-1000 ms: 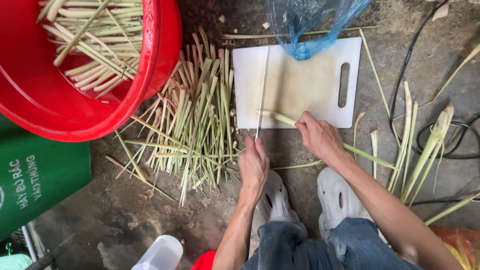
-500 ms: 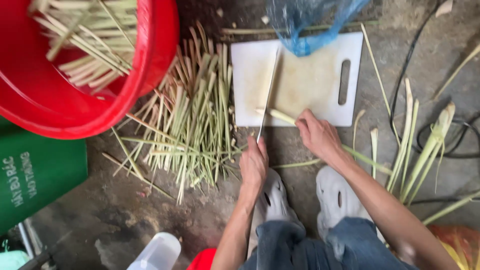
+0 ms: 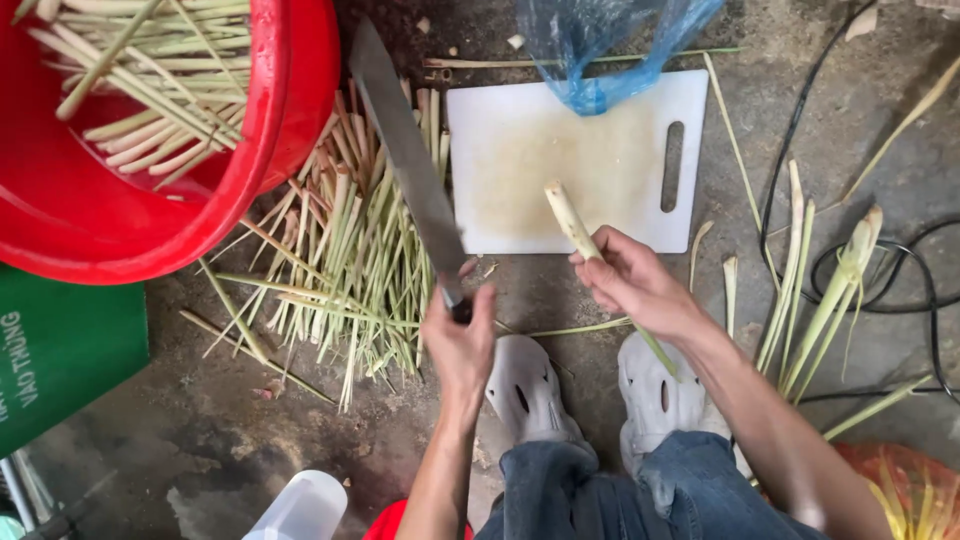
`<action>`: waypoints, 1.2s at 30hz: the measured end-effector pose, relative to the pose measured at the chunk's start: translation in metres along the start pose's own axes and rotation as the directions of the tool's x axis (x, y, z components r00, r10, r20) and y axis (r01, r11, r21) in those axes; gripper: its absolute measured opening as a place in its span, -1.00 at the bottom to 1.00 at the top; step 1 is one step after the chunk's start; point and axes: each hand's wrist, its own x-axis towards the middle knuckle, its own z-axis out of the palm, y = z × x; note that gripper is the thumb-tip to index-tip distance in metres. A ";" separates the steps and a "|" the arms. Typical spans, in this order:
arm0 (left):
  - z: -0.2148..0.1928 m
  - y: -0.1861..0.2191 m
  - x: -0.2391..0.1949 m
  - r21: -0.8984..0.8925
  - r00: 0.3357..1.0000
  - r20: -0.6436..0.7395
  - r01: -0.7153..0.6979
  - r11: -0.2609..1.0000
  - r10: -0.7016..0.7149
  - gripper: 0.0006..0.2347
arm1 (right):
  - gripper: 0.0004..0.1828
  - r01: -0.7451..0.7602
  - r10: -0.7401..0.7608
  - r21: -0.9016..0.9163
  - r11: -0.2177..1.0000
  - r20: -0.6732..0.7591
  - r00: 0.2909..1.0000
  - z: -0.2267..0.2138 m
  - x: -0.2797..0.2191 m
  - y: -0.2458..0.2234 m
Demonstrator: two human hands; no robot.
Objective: The person peels and trims lemongrass stalks with a knife and by hand, removes additional lemongrass stalks from a plastic bag, and cuts the ends of the stalks.
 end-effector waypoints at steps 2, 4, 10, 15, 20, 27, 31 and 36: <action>0.012 0.039 0.020 -0.251 0.999 0.020 -0.026 0.968 0.032 -0.69 | -0.82 0.000 -0.002 0.030 1.000 0.040 0.999 0.010 -0.004 -0.004; 0.017 0.071 0.042 -0.383 0.988 0.139 0.112 0.917 -0.063 -0.67 | -0.82 0.041 -0.044 0.041 0.998 0.066 0.997 0.017 -0.007 -0.005; 0.033 0.105 0.048 -0.635 0.949 0.311 0.173 0.753 0.045 -0.77 | -0.79 0.219 -0.218 -0.027 0.975 0.041 0.975 0.031 -0.020 -0.023; 0.032 0.103 0.032 -0.673 0.902 0.431 0.316 0.669 0.007 -0.79 | -0.76 0.383 -0.388 -0.137 0.914 -0.012 0.922 0.045 -0.027 -0.045; 0.028 0.102 0.030 -0.676 0.899 0.438 0.329 0.660 0.001 -0.77 | -0.81 0.340 -0.342 -0.060 0.939 -0.031 0.939 0.051 -0.030 -0.048; 0.046 0.084 0.028 -0.769 0.935 0.354 0.301 0.564 -0.016 -0.76 | -0.78 0.372 -0.396 -0.200 0.906 -0.093 0.914 0.051 -0.032 -0.046; 0.040 0.087 0.032 -0.736 0.925 0.380 0.315 0.600 -0.019 -0.75 | -0.65 0.276 -0.322 -0.279 0.920 -0.136 0.937 0.046 -0.033 -0.046; 0.032 0.097 0.036 -0.658 0.881 0.471 0.381 0.650 -0.039 -0.68 | -0.57 0.163 -0.216 -0.274 0.948 -0.176 0.960 0.044 -0.031 -0.049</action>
